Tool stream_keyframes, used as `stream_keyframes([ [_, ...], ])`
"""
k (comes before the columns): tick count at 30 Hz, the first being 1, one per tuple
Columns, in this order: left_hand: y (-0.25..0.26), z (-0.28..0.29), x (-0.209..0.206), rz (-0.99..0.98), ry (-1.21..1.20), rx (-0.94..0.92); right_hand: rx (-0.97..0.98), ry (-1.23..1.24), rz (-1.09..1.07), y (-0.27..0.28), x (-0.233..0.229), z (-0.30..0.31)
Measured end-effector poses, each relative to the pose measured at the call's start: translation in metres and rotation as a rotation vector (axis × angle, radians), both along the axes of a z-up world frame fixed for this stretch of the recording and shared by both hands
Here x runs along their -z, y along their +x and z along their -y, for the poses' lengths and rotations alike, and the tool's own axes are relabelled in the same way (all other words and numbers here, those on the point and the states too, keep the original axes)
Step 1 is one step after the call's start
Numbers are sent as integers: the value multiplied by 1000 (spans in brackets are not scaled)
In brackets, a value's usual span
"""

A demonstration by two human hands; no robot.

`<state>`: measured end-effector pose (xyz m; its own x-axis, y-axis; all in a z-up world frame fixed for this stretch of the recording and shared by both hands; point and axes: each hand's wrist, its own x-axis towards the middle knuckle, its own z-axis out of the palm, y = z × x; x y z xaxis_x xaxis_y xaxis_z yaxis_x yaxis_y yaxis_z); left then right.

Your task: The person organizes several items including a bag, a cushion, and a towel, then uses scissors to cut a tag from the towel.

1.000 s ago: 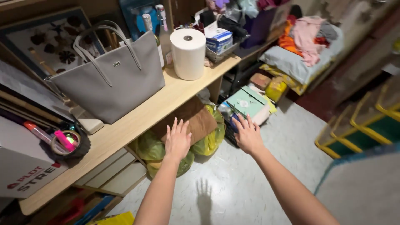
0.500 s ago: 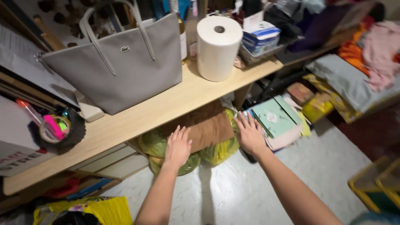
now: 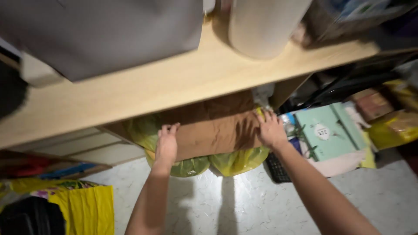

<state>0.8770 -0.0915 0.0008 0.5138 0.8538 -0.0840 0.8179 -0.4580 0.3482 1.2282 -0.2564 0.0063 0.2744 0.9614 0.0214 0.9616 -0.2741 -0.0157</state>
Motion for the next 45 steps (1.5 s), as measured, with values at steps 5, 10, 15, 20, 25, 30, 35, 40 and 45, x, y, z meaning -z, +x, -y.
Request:
stream_keyframes([
  [5,1,-30,102,447,-182,-529,252,-32,-233,32,105,-25],
  [10,-7,-38,174,350,36,-488,457,7,-595,53,200,-44],
  [15,9,-8,111,411,-125,-642,587,59,-811,40,183,-48],
  [20,30,-7,90,685,-630,-601,854,24,-1411,-1,106,-41],
  [25,13,8,48,973,-760,-596,581,-33,-1338,-18,147,-37],
  [30,-35,27,4,999,-750,-680,622,304,-1564,-58,85,-25],
  [35,-95,47,-10,996,-662,-687,451,171,-1758,-96,3,-14],
  [40,-155,61,29,706,-339,-756,410,57,-1782,-152,-66,-6],
  [45,-227,91,-47,439,-210,-852,375,-78,-1690,-225,-104,-16],
])
